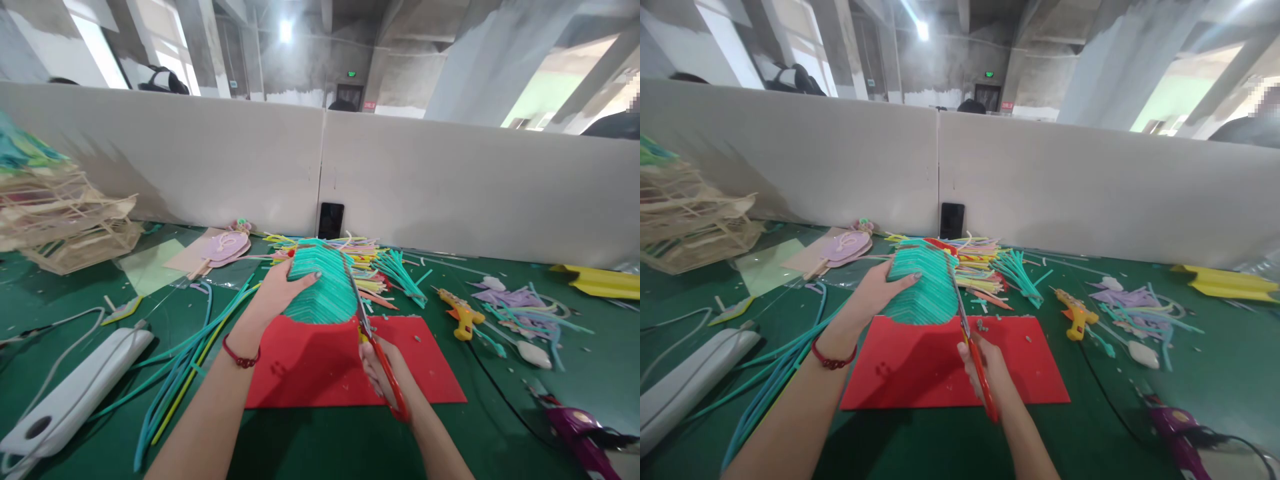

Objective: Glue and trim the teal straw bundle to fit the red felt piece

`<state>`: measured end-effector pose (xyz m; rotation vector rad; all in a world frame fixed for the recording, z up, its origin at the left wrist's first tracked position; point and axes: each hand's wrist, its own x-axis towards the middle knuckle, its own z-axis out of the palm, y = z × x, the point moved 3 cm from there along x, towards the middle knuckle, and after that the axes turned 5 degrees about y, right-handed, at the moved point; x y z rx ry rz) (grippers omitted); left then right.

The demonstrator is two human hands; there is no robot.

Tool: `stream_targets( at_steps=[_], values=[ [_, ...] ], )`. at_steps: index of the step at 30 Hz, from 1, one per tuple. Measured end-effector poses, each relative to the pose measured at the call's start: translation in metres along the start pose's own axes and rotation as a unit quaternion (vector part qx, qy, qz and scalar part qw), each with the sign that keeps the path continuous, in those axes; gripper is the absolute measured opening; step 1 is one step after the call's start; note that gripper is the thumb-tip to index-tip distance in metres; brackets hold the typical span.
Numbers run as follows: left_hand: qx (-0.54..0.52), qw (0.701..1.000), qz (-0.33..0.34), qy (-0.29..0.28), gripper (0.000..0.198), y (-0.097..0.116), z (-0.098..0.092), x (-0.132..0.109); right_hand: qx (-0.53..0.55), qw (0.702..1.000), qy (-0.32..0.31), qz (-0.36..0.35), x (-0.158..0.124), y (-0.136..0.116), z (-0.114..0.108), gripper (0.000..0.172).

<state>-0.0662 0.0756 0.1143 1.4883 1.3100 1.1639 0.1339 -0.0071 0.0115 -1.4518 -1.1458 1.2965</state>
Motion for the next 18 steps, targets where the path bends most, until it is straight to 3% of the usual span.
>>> stream_targets(
  at_steps=[9, 18],
  values=[
    [0.016, 1.0, 0.005, -0.011, 0.041, 0.0, -0.003, -0.001, 0.037, 0.993, -0.102, -0.038, -0.002, 0.005, 0.001, 0.055],
    [0.021, 0.999, 0.016, -0.042, 0.038, -0.001, 0.001, -0.001, 0.045, 0.988, -0.136, -0.057, 0.001, 0.012, 0.001, 0.055]
  ],
)
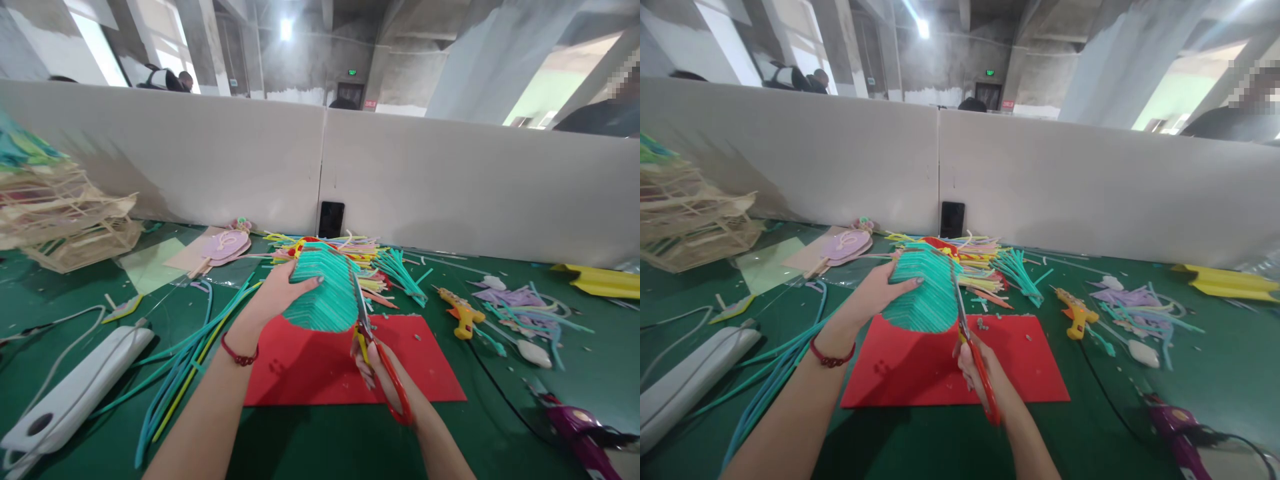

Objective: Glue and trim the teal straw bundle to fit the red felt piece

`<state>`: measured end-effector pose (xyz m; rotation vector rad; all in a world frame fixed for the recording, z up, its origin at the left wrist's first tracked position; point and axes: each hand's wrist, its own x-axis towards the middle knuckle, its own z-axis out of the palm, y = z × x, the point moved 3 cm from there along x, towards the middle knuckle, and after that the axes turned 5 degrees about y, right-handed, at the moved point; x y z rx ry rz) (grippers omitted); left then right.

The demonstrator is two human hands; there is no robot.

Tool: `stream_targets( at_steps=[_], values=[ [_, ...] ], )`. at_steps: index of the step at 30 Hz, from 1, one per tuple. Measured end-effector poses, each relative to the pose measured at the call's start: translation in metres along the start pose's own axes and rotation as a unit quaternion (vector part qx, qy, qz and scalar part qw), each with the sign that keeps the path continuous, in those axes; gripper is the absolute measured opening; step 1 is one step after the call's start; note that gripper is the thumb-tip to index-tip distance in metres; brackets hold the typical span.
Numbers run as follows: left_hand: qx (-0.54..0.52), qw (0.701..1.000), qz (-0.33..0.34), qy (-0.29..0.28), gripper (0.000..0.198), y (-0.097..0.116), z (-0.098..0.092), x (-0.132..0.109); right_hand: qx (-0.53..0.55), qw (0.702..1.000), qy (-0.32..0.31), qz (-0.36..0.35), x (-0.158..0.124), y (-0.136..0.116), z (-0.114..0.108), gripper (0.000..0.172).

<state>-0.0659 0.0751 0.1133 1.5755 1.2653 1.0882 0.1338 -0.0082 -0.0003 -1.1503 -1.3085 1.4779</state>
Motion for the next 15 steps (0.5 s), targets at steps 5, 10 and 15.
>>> stream_targets(
  at_steps=[5, 10, 15],
  values=[
    [0.008, 1.0, 0.01, -0.014, 0.038, 0.0, 0.002, 0.001, 0.0, 1.0, 0.004, 0.014, -0.001, -0.002, 0.0, 0.058],
    [-0.007, 1.0, -0.005, -0.006, 0.042, -0.003, 0.003, 0.001, -0.013, 0.999, 0.031, 0.029, -0.002, -0.007, 0.001, 0.06],
    [-0.216, 0.973, -0.075, 0.025, 0.06, -0.01, 0.005, 0.003, 0.001, 0.997, 0.069, 0.039, 0.0, -0.01, 0.003, 0.061]
  ],
)
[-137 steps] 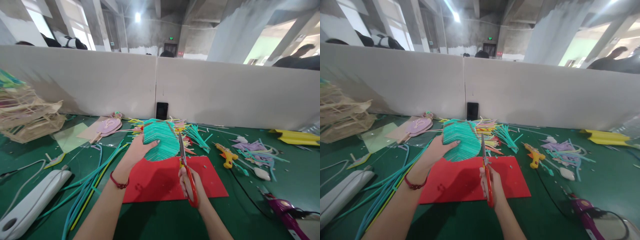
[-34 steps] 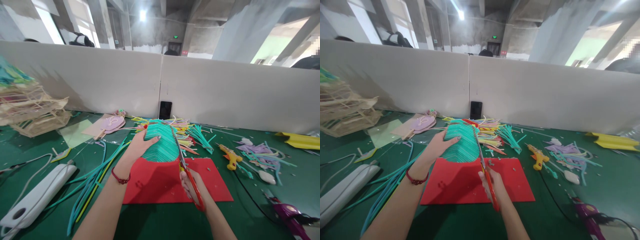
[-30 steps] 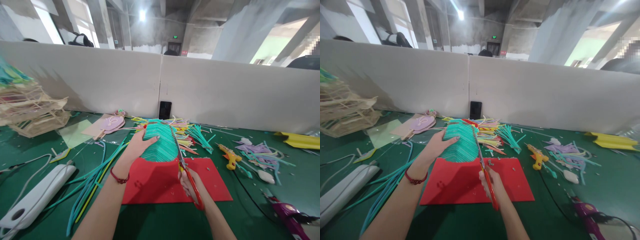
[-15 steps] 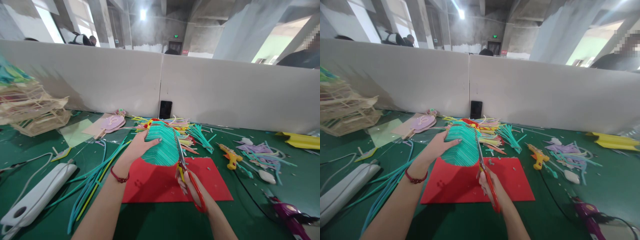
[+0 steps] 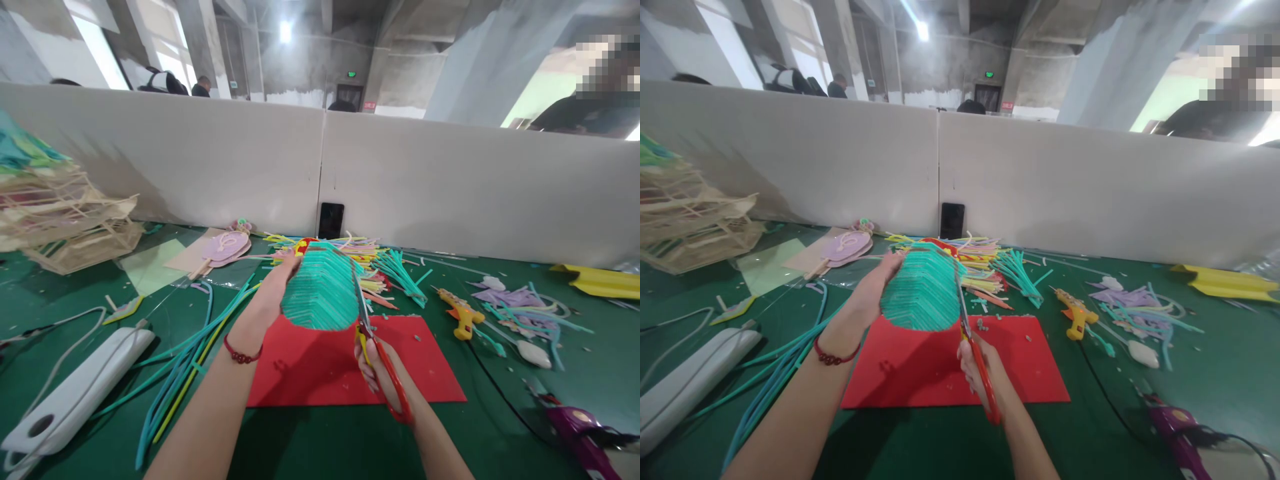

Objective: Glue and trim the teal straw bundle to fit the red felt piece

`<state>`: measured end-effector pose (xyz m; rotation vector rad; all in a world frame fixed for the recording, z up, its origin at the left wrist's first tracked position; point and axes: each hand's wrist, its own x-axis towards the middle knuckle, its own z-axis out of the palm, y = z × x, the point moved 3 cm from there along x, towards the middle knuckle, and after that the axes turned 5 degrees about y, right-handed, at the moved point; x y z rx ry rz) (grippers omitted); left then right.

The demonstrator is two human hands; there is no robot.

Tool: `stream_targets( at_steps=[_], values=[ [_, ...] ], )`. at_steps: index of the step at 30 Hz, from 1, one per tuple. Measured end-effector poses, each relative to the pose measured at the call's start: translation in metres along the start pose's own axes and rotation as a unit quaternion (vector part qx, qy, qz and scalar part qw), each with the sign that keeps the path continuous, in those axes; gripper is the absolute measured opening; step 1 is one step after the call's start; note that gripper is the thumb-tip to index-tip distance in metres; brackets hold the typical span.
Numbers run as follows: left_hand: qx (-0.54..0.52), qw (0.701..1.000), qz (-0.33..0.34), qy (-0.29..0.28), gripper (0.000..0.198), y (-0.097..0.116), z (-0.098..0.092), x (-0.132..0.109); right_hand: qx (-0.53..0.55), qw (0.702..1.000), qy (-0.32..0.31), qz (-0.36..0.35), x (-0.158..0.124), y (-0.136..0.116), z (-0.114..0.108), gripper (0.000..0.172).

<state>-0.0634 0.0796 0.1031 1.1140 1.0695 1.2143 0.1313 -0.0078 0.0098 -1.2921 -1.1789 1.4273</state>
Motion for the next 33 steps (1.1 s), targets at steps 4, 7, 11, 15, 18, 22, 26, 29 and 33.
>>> stream_targets(
  at_steps=[4, 7, 11, 15, 18, 22, 26, 29, 33],
  values=[
    [-0.101, 0.991, -0.08, -0.023, 0.075, -0.0003, 0.0, 0.0012, 0.001, 1.0, 0.001, 0.0, 0.0005, -0.0005, -0.0001, 0.061],
    [-0.098, 0.992, -0.082, -0.023, 0.073, 0.0014, -0.0004, 0.001, 0.005, 1.0, -0.002, -0.003, 0.0009, 0.0015, -0.0007, 0.061],
    [-0.093, 0.993, -0.055, -0.045, 0.055, -0.001, 0.0032, -0.0011, 0.011, 1.0, 0.009, 0.0, 0.0014, 0.0033, -0.0011, 0.061],
    [-0.05, 0.995, -0.048, -0.07, 0.042, -0.0034, 0.0071, -0.0056, 0.017, 1.0, 0.015, 0.003, 0.0018, 0.0023, -0.0008, 0.061],
    [-0.028, 0.995, -0.051, -0.076, 0.049, -0.0031, 0.0076, -0.0064, 0.014, 1.0, 0.015, -0.003, 0.002, 0.0011, -0.0016, 0.06],
    [-0.014, 0.997, -0.038, -0.068, 0.053, -0.0019, 0.0045, -0.0035, -0.002, 1.0, -0.004, -0.016, 0.0011, 0.0004, -0.0019, 0.061],
    [0.001, 0.997, -0.028, -0.069, 0.053, -0.0012, 0.0021, -0.0026, -0.014, 0.999, -0.011, -0.031, 0.0006, 0.001, -0.002, 0.062],
    [0.012, 0.997, -0.023, -0.07, 0.051, -0.0007, 0.0026, -0.0034, -0.017, 0.999, -0.018, -0.047, 0.0015, 0.0024, -0.0028, 0.063],
    [0.007, 0.996, -0.016, -0.084, 0.05, -0.0009, 0.0053, -0.0039, -0.021, 0.998, -0.025, -0.06, 0.003, 0.0044, -0.004, 0.06]
  ],
)
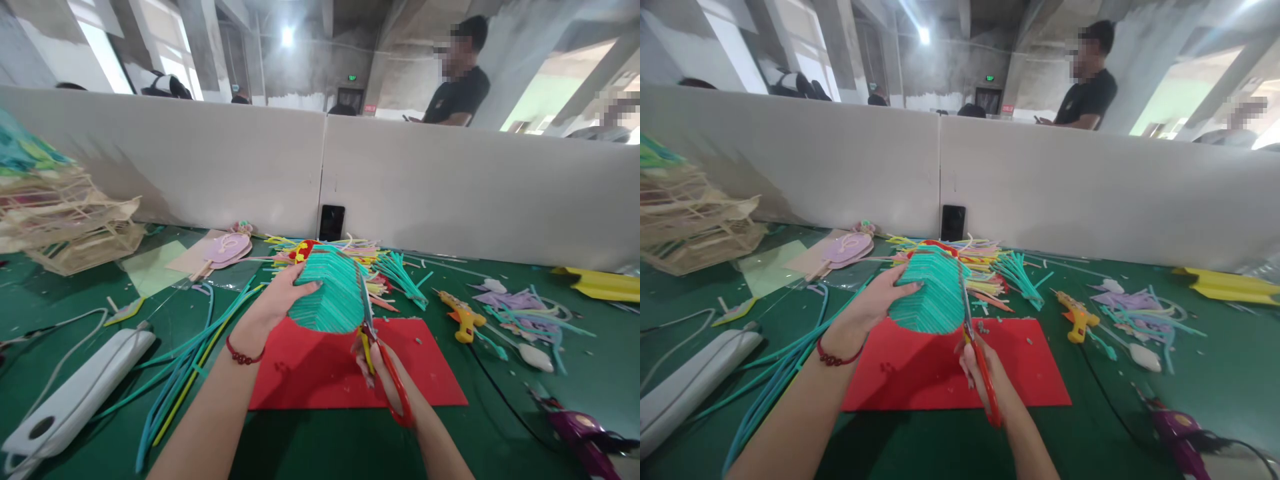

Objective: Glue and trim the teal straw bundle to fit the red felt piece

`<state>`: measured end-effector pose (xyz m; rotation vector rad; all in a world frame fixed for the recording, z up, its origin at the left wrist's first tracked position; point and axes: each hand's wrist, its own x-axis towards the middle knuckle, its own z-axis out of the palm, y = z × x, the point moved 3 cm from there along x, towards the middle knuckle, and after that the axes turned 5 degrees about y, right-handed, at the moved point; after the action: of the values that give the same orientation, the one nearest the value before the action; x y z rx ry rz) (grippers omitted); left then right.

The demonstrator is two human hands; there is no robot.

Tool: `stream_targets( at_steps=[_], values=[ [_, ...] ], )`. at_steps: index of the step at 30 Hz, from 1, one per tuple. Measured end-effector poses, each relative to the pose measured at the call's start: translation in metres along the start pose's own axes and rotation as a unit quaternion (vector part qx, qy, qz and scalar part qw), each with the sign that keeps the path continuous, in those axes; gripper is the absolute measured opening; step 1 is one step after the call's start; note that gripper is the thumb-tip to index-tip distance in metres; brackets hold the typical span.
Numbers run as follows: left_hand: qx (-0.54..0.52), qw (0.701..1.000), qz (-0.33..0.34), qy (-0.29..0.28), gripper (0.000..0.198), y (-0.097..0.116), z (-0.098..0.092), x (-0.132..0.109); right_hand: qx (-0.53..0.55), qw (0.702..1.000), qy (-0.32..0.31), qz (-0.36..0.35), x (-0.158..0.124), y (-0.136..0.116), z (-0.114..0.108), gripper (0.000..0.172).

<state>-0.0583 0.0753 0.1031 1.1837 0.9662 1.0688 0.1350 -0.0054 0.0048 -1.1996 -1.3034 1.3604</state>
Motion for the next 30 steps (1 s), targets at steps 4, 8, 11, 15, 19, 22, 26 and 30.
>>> stream_targets(
  at_steps=[4, 8, 11, 15, 19, 22, 26, 30],
  values=[
    [0.002, 1.0, -0.002, 0.005, 0.051, -0.001, 0.0, 0.001, -0.008, 1.0, 0.009, 0.009, -0.001, -0.002, 0.0, 0.059],
    [-0.004, 1.0, -0.005, 0.001, 0.049, -0.002, 0.0, 0.002, -0.01, 0.999, 0.029, 0.036, -0.003, -0.006, 0.001, 0.058],
    [-0.004, 1.0, -0.002, 0.003, 0.049, -0.003, 0.0, 0.002, -0.008, 0.998, 0.044, 0.048, -0.004, -0.008, 0.001, 0.059],
    [-0.006, 1.0, -0.004, 0.004, 0.05, -0.003, 0.002, 0.002, -0.005, 0.997, 0.055, 0.053, -0.004, -0.011, 0.001, 0.06],
    [-0.005, 1.0, -0.009, 0.01, 0.048, -0.004, 0.001, 0.002, -0.006, 0.996, 0.061, 0.058, -0.004, -0.014, 0.002, 0.06],
    [-0.01, 1.0, -0.01, 0.012, 0.049, -0.005, -0.002, 0.003, -0.015, 0.994, 0.074, 0.078, -0.005, -0.014, 0.002, 0.061],
    [-0.019, 0.999, -0.024, 0.015, 0.052, -0.004, -0.005, 0.004, -0.024, 0.994, 0.065, 0.085, -0.006, -0.012, 0.003, 0.062],
    [-0.029, 0.999, -0.038, 0.015, 0.056, -0.003, -0.008, 0.003, -0.01, 0.999, 0.013, 0.036, -0.005, -0.009, 0.003, 0.059]
  ],
)
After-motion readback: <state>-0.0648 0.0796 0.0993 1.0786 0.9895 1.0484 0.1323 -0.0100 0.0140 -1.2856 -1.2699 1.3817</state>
